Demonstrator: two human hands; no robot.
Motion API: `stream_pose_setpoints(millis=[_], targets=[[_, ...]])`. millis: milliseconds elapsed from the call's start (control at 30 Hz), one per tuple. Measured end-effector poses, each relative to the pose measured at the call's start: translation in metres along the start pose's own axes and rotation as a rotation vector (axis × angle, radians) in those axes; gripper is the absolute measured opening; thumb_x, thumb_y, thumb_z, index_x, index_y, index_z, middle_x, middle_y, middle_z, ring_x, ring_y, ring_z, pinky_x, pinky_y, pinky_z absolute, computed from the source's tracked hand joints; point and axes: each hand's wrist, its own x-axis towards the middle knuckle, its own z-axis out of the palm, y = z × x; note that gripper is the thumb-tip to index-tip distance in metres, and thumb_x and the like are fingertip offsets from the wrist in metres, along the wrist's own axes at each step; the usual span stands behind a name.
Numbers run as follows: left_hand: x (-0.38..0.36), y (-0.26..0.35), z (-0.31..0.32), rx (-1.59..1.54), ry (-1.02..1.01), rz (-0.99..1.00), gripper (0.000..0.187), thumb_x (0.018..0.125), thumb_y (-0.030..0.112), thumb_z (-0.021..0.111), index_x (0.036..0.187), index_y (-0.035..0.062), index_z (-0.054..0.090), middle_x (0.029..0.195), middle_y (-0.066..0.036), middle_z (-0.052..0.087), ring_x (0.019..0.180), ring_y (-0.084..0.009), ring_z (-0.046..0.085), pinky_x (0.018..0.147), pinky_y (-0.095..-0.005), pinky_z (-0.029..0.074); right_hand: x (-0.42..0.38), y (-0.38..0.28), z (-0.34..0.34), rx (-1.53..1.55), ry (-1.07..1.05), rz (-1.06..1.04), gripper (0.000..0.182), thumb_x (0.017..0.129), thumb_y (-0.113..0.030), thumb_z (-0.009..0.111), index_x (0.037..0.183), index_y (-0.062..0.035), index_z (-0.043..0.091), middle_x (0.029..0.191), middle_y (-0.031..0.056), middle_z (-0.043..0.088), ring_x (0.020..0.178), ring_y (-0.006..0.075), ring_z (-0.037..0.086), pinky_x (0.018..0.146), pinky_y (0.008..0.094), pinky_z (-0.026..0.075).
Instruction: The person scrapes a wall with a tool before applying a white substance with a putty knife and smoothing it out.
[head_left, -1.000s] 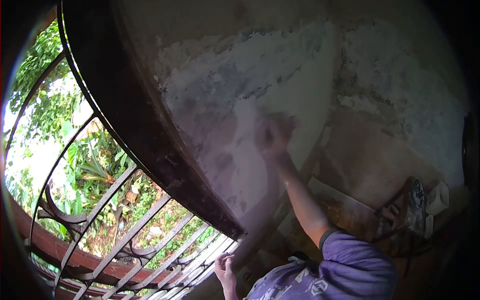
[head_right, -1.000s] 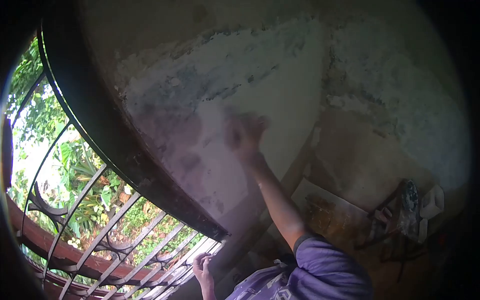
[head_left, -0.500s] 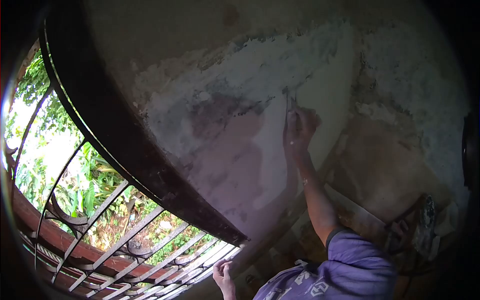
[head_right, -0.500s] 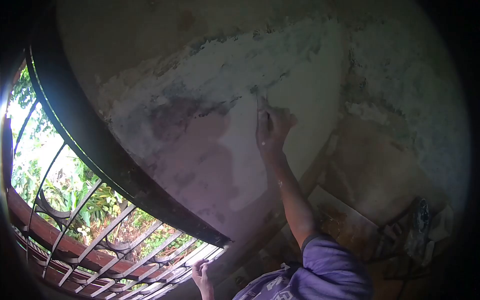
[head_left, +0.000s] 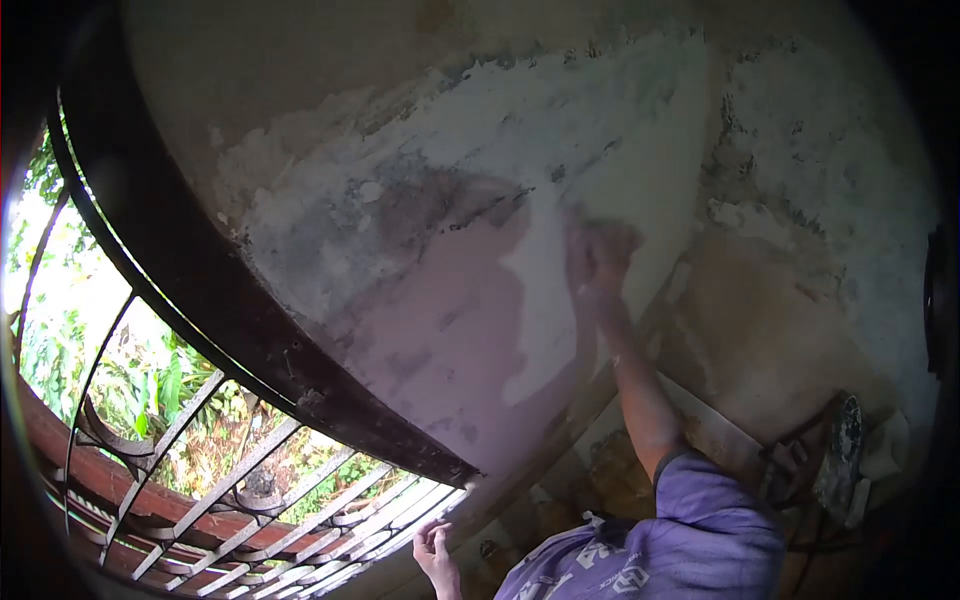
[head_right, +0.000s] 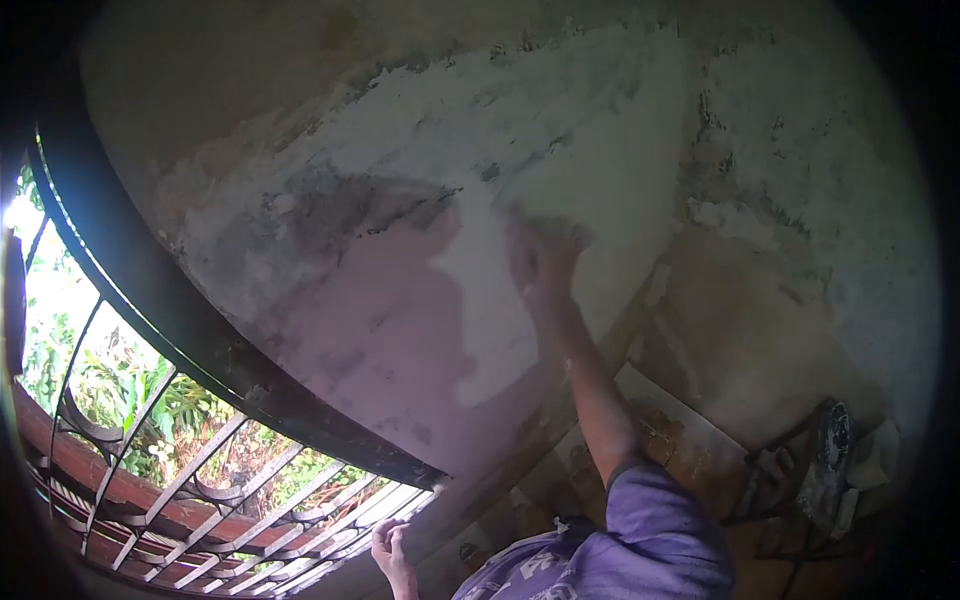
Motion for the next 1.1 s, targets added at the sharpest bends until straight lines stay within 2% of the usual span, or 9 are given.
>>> stream_pose_setpoints(millis=[100,300,467,600,667,800,933,1033,1100], targets=[[0.001,0.001,-0.001,0.008,0.023,0.0,0.02,0.093,0.0,0.053,0.112,-0.0039,0.055,0.1,-0.013,0.066,0.092,-0.017,0.065,0.089,-0.0292,0.049,0.046,0.005,-0.009,-0.129,0.102,0.264,0.011,0.082,-0.005,0.06,0.092,-0.0074,0.065,0.078,0.0077,0.054,0.071,0.0265,0.049,0.075,0.0458,0.036],[0.0,0.0,0.011,0.028,0.03,0.007,0.02,0.093,0.0,0.053,0.112,-0.0044,0.055,0.101,-0.013,0.065,0.093,-0.0173,0.065,0.087,-0.0291,0.05,-0.066,-0.024,-0.009,0.222,-0.137,0.165,0.027,0.086,-0.01,0.064,0.112,-0.0067,0.066,0.084,0.0055,0.06,0.08,0.0215,0.057,0.085,0.0396,0.04],[-0.004,0.01,0.022,-0.056,-0.043,-0.08,0.025,0.099,0.018,0.054,0.114,-0.0019,0.055,0.101,-0.013,0.065,0.092,-0.0193,0.066,0.081,-0.0312,0.053,-0.135,-0.1,-0.062,0.239,-0.503,-0.025,0.043,0.082,-0.014,0.073,0.123,-0.006,0.062,0.091,-0.0002,0.066,0.065,0.0114,0.054,0.081,0.0321,0.041],[0.0,0.008,0.023,-0.216,-0.171,-0.066,0.031,0.1,0.026,0.054,0.116,-0.0006,0.053,0.104,-0.013,0.064,0.092,-0.0221,0.066,0.079,-0.0334,0.053,-0.143,-0.123,-0.092,0.351,-0.528,0.201,0.057,0.078,-0.019,0.078,0.13,-0.0073,0.057,0.111,0.0047,0.066,0.08,0.018,0.059,0.078,0.0344,0.045],[0.003,0.013,0.025,-0.229,-0.211,-0.082,0.025,0.098,0.016,0.054,0.117,0.0004,0.053,0.103,-0.012,0.064,0.092,-0.0215,0.065,0.082,-0.0331,0.052,-0.151,-0.123,-0.095,0.391,-0.495,0.354,0.061,0.075,-0.018,0.081,0.13,-0.0056,0.057,0.111,0.0064,0.067,0.078,0.0202,0.061,0.074,0.0334,0.047],[0.005,0.021,0.033,-0.277,-0.313,-0.079,0.031,0.089,-0.002,0.06,0.119,0.0021,0.052,0.103,-0.009,0.062,0.096,-0.0183,0.063,0.086,-0.0316,0.05,-0.139,-0.115,-0.091,0.356,-0.353,0.392,0.041,0.083,-0.009,0.07,0.121,-0.0006,0.058,0.104,0.0131,0.066,0.082,0.0248,0.062,0.074,0.0386,0.049],[0.005,0.024,0.038,-0.358,-0.433,-0.069,0.041,0.083,-0.007,0.068,0.119,0.0023,0.052,0.11,-0.009,0.06,0.104,-0.0187,0.061,0.092,-0.0327,0.048,-0.162,-0.127,-0.099,0.592,-0.584,0.774,0.026,0.091,-0.009,0.06,0.114,0.002,0.057,0.101,0.0148,0.065,0.086,0.0229,0.064,0.076,0.0357,0.049],[0.007,0.02,0.043,-0.32,-0.48,-0.058,0.043,0.083,-0.005,0.07,0.122,0.0038,0.052,0.121,-0.009,0.057,0.108,-0.0182,0.059,0.093,-0.0327,0.047,-0.149,-0.164,-0.116,0.81,-0.751,0.91,0.022,0.093,-0.01,0.058,0.111,0.002,0.057,0.102,0.014,0.064,0.088,0.0216,0.064,0.078,0.0343,0.049],[0.008,0.027,0.049,-0.292,-0.48,-0.059,0.043,0.083,-0.005,0.069,0.122,0.0036,0.052,0.123,-0.01,0.057,0.11,-0.0181,0.058,0.093,-0.0328,0.047,-0.149,-0.182,-0.125,0.791,-0.859,0.824,0.017,0.092,-0.013,0.061,0.105,-0.0011,0.06,0.105,0.0113,0.063,0.089,0.0202,0.064,0.078,0.0325,0.049]])
